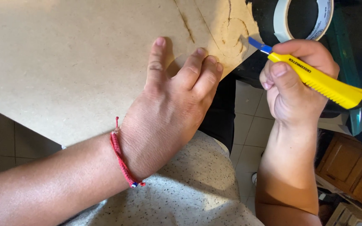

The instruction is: Cutting out a decorative shape from a thin sheet of material using a utility knife.

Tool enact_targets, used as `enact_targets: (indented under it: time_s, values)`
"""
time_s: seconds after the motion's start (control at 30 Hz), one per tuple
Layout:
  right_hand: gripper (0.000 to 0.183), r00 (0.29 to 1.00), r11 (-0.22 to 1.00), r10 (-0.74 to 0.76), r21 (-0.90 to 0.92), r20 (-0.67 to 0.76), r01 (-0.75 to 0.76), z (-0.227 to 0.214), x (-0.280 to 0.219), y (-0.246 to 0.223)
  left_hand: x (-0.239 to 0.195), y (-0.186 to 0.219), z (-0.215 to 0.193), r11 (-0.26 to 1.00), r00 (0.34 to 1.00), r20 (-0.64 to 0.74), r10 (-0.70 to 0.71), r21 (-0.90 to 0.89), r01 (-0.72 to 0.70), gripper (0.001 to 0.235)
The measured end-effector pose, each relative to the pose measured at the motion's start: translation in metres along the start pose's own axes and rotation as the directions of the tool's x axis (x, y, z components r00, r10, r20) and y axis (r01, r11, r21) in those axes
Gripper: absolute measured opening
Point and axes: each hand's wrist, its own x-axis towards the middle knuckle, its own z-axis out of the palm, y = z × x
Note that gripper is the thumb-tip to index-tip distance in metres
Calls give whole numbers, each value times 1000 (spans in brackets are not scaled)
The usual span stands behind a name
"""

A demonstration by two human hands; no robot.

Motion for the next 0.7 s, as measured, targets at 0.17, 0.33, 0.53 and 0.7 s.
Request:
enact_targets:
  time_s: [0.17, 0.33, 0.53, 0.7]
  values:
    - [46, 986, 1000, -3, 17, -168, 6, 18, 2, 0, -2, 2, 3, 1000, 1000, -14, -14, 15, 14, 45]
    - [37, 973, 999, -41, -41, -227, 33, 33, 5, 3, -2, 2, 3, 1000, 1000, -4, -9, 6, 9, 46]
    - [35, 970, 981, -48, -194, -238, 1, 38, 5, 2, -2, 3, 4, 1000, 999, -20, -25, 2, 25, 45]
    - [41, 963, 979, -36, -205, -269, -21, 41, 5, 2, -2, 4, 5, 999, 999, -29, -38, -6, 38, 46]
